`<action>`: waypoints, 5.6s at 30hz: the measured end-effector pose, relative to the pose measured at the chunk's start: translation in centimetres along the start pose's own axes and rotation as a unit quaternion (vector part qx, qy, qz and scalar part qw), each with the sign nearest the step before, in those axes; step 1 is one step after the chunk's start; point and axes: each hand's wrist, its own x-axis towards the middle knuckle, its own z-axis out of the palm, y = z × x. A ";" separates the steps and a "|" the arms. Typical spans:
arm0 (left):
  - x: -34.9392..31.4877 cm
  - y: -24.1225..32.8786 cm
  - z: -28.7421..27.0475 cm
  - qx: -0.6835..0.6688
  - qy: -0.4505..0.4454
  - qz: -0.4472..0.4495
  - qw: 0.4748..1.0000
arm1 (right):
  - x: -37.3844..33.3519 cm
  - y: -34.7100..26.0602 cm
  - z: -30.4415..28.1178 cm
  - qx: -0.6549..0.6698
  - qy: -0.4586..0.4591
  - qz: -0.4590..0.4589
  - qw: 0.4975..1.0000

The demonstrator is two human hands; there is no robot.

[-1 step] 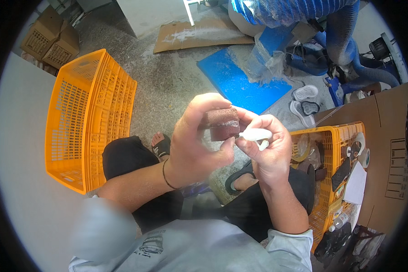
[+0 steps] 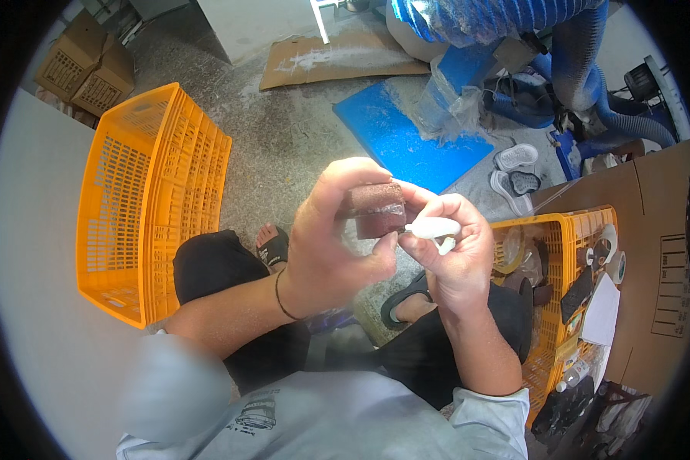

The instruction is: The person holds a small brown object in the left hand and uses a white glue bottle in the right hand to apply adhesive to its surface. The person rotates the object to cover different areas and then sets the glue bottle down.

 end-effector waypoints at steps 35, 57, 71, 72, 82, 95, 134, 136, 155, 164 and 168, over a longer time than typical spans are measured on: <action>0.4 0.1 0.6 0.035 0.003 0.003 0.999 | 0.0 -0.7 -0.3 -0.011 0.005 -0.035 0.999; 0.6 0.1 0.8 0.040 0.015 0.021 0.999 | 0.1 -0.6 -0.5 -0.010 0.002 -0.037 0.999; 0.8 0.3 0.7 0.063 0.008 0.015 0.998 | 0.0 -0.8 -0.5 -0.015 0.011 -0.015 1.000; 0.8 0.3 0.8 0.043 0.012 0.002 0.999 | 0.0 -0.9 -0.5 -0.015 0.013 -0.008 1.000; 2.7 0.1 -2.4 -0.277 -0.024 -0.191 0.941 | 0.1 -2.2 -0.5 0.065 0.014 -0.052 0.996; 0.0 -3.1 -1.7 -0.516 -0.041 -0.328 0.790 | -2.1 -3.9 -1.7 -0.104 0.021 -0.077 0.991; -0.6 -2.7 -1.6 -0.505 -0.047 -0.365 0.780 | -2.5 -3.3 -1.3 -0.232 0.072 -0.153 0.958; -0.6 -2.7 -1.7 -0.505 -0.051 -0.366 0.780 | -2.5 -3.3 -1.3 -0.229 0.072 -0.155 0.958; -0.5 -2.5 -1.6 -0.505 -0.026 -0.350 0.789 | -2.7 -3.8 -1.9 -0.298 0.031 -0.147 0.943; -0.3 -2.5 -1.9 -0.516 -0.009 -0.346 0.784 | -2.8 -3.3 -2.1 -0.324 0.025 -0.174 0.929; -0.3 -2.5 -1.9 -0.508 -0.013 -0.349 0.787 | -2.8 -3.3 -2.2 -0.322 0.025 -0.171 0.931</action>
